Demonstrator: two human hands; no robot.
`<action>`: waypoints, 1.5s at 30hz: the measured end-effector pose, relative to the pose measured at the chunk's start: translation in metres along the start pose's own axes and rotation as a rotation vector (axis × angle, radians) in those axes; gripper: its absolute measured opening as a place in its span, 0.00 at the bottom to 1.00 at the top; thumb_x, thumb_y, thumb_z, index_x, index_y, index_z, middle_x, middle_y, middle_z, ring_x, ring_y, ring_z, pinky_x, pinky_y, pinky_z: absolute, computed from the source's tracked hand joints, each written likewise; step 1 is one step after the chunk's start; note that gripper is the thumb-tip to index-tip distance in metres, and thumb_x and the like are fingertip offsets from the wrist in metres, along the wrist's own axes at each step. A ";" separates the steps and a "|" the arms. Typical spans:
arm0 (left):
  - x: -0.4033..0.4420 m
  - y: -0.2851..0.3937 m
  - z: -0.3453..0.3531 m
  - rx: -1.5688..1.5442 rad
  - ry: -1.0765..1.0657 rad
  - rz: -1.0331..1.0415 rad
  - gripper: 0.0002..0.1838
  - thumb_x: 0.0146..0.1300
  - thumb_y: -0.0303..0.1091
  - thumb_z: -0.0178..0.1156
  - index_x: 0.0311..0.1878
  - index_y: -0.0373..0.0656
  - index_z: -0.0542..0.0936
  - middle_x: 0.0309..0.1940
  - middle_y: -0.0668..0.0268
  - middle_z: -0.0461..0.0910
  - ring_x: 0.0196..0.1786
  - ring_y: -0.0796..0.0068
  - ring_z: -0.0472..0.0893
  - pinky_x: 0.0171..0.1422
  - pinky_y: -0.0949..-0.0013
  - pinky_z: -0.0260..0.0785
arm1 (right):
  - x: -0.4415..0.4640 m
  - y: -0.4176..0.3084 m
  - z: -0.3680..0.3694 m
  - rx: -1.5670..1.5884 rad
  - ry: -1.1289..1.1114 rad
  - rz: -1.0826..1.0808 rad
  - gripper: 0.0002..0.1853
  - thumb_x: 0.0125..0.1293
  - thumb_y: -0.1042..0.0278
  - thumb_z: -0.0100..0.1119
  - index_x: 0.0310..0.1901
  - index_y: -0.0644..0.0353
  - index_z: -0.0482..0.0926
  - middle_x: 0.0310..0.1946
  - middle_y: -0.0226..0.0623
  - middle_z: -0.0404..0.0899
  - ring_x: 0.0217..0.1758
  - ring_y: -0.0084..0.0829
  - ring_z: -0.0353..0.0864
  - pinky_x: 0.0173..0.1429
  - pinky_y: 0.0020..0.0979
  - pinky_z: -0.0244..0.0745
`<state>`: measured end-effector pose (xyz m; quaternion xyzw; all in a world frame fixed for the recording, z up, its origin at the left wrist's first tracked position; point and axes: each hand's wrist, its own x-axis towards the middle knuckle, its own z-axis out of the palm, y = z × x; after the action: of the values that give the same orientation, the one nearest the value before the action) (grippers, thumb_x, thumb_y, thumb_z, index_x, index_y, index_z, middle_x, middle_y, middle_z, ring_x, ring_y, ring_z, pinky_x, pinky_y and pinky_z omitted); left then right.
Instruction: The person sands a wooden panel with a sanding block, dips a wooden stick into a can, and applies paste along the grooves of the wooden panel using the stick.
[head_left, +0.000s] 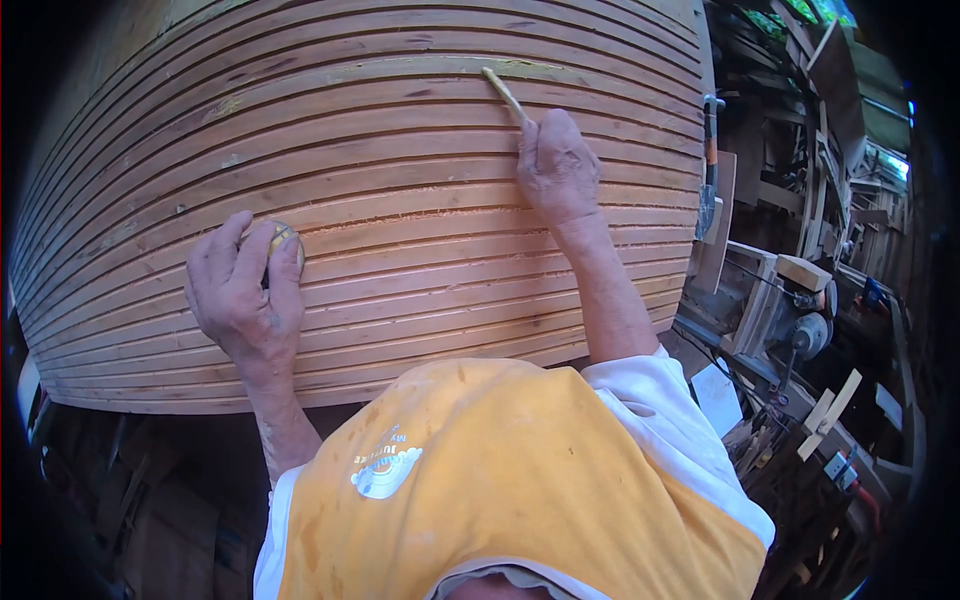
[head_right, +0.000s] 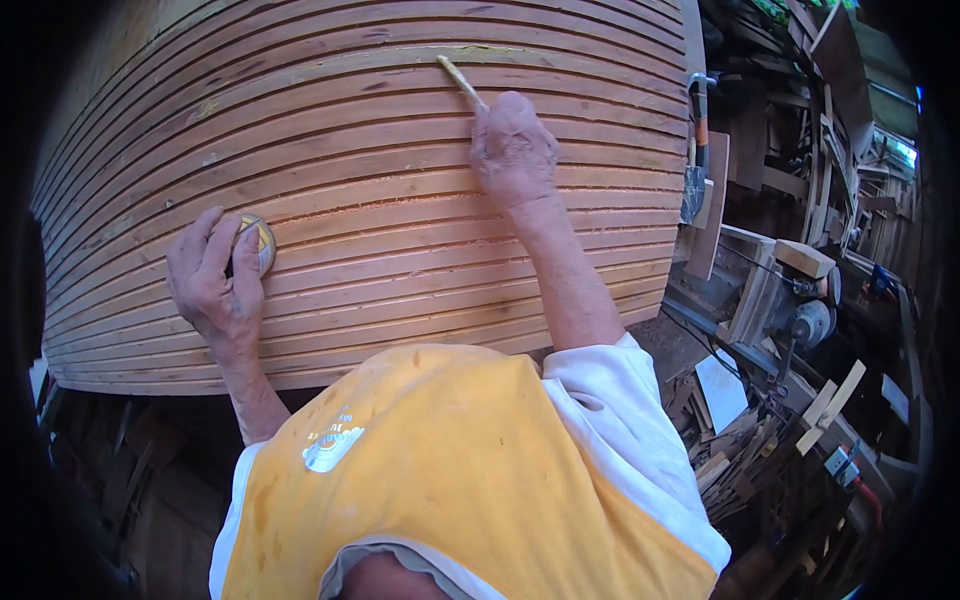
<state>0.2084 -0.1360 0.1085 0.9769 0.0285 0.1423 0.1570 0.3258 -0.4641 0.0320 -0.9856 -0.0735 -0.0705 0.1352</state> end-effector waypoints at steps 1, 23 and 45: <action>-0.001 -0.001 0.000 -0.010 0.004 -0.005 0.13 0.60 0.38 0.76 0.46 0.46 0.91 0.52 0.63 0.88 0.57 0.55 0.83 0.63 0.52 0.73 | 0.000 -0.001 -0.001 0.050 -0.008 0.098 0.12 0.80 0.60 0.57 0.41 0.60 0.73 0.32 0.48 0.81 0.34 0.58 0.84 0.41 0.55 0.79; 0.003 -0.010 -0.005 -0.099 -0.074 0.090 0.10 0.62 0.36 0.74 0.45 0.46 0.89 0.55 0.64 0.86 0.59 0.55 0.82 0.63 0.52 0.71 | -0.005 0.014 0.003 -0.050 0.089 0.427 0.12 0.81 0.61 0.53 0.42 0.62 0.71 0.36 0.54 0.80 0.40 0.59 0.84 0.42 0.57 0.78; 0.004 -0.008 -0.003 -0.097 -0.099 0.055 0.12 0.61 0.34 0.76 0.47 0.44 0.88 0.55 0.62 0.86 0.58 0.52 0.82 0.63 0.50 0.72 | 0.082 0.123 -0.091 0.072 -0.385 0.027 0.18 0.79 0.57 0.62 0.36 0.64 0.75 0.25 0.43 0.71 0.29 0.39 0.70 0.37 0.43 0.71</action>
<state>0.2108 -0.1272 0.1100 0.9744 -0.0131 0.0991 0.2014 0.4156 -0.5966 0.1005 -0.9763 -0.0875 0.1237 0.1547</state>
